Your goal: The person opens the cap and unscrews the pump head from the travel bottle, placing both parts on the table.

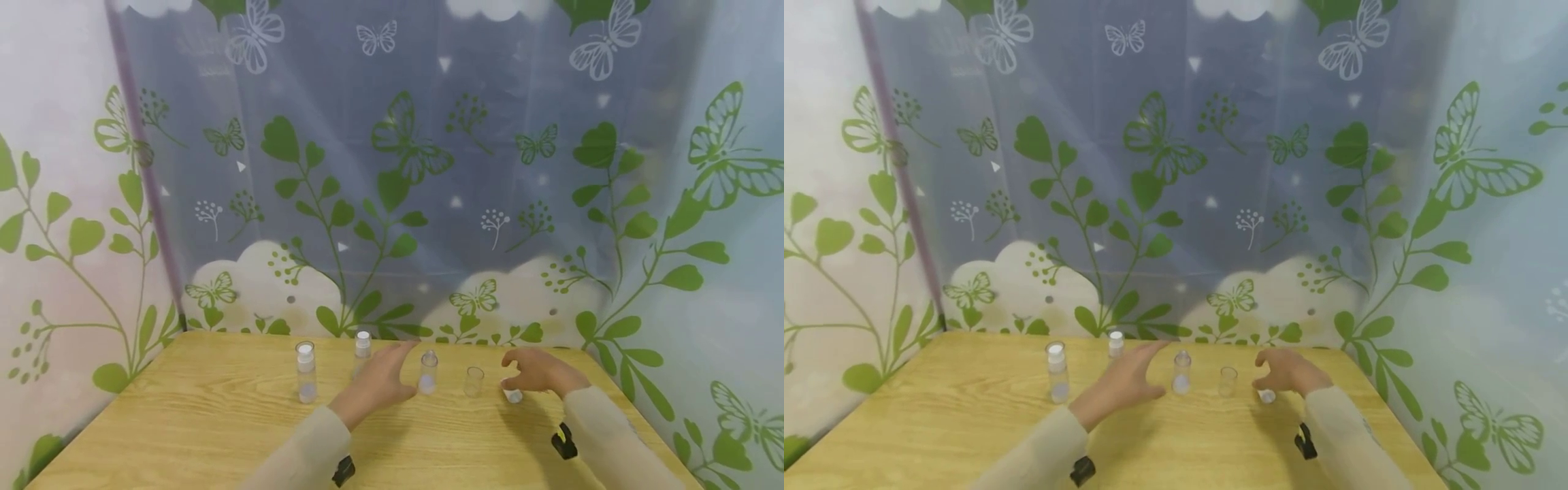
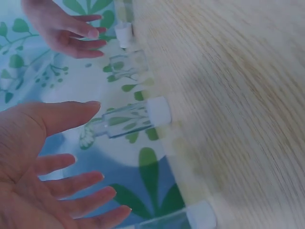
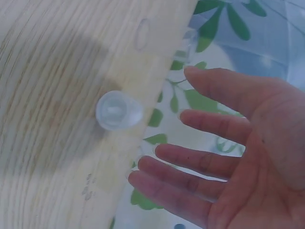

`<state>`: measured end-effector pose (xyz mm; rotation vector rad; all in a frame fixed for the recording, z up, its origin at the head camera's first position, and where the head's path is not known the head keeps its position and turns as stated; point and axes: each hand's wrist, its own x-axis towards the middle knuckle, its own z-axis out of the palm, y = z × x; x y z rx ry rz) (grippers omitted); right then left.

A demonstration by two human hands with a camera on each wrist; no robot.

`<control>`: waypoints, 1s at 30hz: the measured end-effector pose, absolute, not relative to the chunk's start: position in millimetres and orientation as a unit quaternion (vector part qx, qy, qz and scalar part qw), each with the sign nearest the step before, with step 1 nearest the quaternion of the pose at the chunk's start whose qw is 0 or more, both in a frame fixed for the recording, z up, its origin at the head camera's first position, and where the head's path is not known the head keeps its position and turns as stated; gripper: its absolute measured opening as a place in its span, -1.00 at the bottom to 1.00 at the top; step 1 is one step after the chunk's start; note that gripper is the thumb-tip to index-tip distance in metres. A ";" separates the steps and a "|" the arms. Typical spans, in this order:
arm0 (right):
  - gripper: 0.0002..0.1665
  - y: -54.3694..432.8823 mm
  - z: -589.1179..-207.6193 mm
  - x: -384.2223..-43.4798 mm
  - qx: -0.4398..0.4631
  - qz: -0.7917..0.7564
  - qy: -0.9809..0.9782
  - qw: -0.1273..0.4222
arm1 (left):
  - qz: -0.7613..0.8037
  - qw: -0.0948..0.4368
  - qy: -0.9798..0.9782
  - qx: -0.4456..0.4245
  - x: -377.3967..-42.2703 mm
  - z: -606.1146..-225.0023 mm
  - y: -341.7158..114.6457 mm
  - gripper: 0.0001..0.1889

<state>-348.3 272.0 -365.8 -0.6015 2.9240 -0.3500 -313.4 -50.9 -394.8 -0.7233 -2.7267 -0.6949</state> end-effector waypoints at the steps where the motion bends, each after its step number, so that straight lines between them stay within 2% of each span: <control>1: -0.46 271.7 -364.4 -346.9 -0.210 -0.115 0.969 0.063 | -0.236 0.119 -0.932 -0.249 -309.5 -394.0 -54.5 -0.15; 13: -0.42 252.9 -351.9 -316.4 -0.261 -0.184 0.947 0.037 | -0.264 0.110 -0.925 -0.249 -270.4 -386.1 -104.1 -0.22; 19: -0.42 230.4 -349.1 -305.2 -0.301 -0.168 0.939 0.001 | -0.261 0.138 -0.922 -0.251 -257.2 -390.7 -127.1 -0.28; 25: -0.34 206.0 -346.7 -295.6 -0.336 -0.135 0.931 -0.041 | -0.206 0.170 -0.934 -0.239 -244.2 -394.5 -147.2 -0.24; 30: -0.33 189.8 -347.0 -287.5 -0.348 -0.137 0.927 -0.037 | -0.172 0.177 -0.942 -0.225 -235.1 -399.2 -161.0 -0.25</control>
